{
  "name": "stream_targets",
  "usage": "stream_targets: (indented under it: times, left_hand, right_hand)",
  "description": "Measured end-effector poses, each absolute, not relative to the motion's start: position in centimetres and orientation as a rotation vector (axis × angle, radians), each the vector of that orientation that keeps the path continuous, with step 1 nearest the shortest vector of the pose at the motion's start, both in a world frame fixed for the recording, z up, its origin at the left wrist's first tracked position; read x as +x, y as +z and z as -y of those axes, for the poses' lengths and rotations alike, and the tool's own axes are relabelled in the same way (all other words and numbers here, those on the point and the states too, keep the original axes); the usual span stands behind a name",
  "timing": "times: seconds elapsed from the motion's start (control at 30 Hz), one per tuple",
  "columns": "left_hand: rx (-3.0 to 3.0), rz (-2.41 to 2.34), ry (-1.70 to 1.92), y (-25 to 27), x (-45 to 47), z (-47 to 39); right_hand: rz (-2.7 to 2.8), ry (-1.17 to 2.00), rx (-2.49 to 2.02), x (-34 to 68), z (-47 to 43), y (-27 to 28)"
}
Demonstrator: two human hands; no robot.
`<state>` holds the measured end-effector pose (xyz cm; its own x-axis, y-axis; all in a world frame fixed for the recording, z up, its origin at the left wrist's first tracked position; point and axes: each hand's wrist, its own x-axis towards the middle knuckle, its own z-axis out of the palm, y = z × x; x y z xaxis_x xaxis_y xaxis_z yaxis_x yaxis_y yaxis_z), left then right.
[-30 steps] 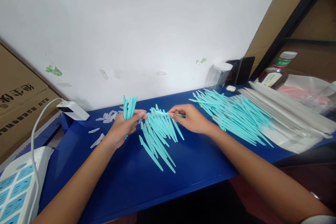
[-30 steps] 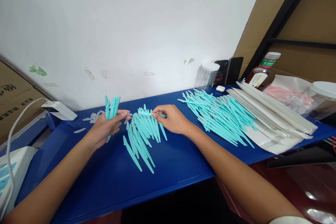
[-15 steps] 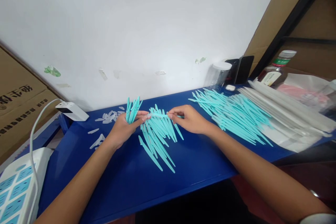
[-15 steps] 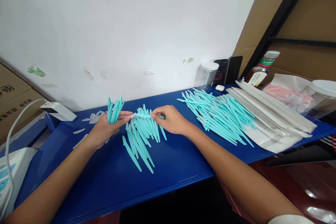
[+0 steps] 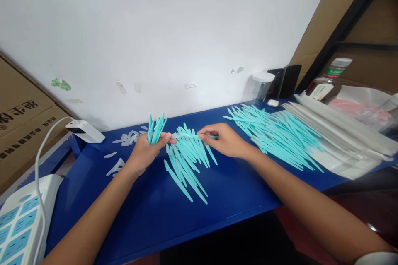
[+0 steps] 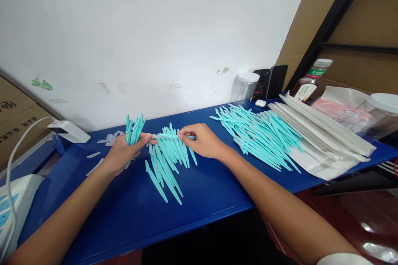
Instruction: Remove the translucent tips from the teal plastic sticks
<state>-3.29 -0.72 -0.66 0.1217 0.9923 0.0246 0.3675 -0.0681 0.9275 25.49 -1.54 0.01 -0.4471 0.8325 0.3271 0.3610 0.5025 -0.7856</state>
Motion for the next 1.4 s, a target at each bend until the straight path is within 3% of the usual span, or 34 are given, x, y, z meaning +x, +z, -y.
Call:
stream_targets:
  times: [0.67,0.73,0.9,1.03,1.13,1.27,1.4]
  left_hand:
    - [1.812,-1.361,0.93,-0.8,-2.1,1.4]
    - [1.786,-1.413,0.99,-0.9,-2.5,1.1]
    - [1.715,-1.611,1.071,-0.3,-3.5,0.4]
    - [1.753,-1.741,1.039,0.3,-4.3,0.0]
    - [1.902,-1.921,0.892,0.5,-5.3,-0.4]
    - [2.104,-2.089,0.679,0.8,-6.6,-0.8]
    - [2.138,-2.08,0.587,0.4,-6.4,-0.9]
  right_hand:
    - [2.057,0.859,-0.948,24.3,1.8,-0.4]
    - [2.064,0.712,-1.087,25.4,1.4,0.1]
    - [1.946,0.009,-1.838,30.5,-0.6,0.6]
    - [1.887,-0.24,-2.13,32.8,-1.5,0.5]
    - [1.923,-0.072,-1.981,31.6,-1.1,0.5]
    - [2.115,0.532,-1.718,27.8,0.5,-0.1]
    - [2.218,0.604,-1.7,25.6,1.4,-1.1]
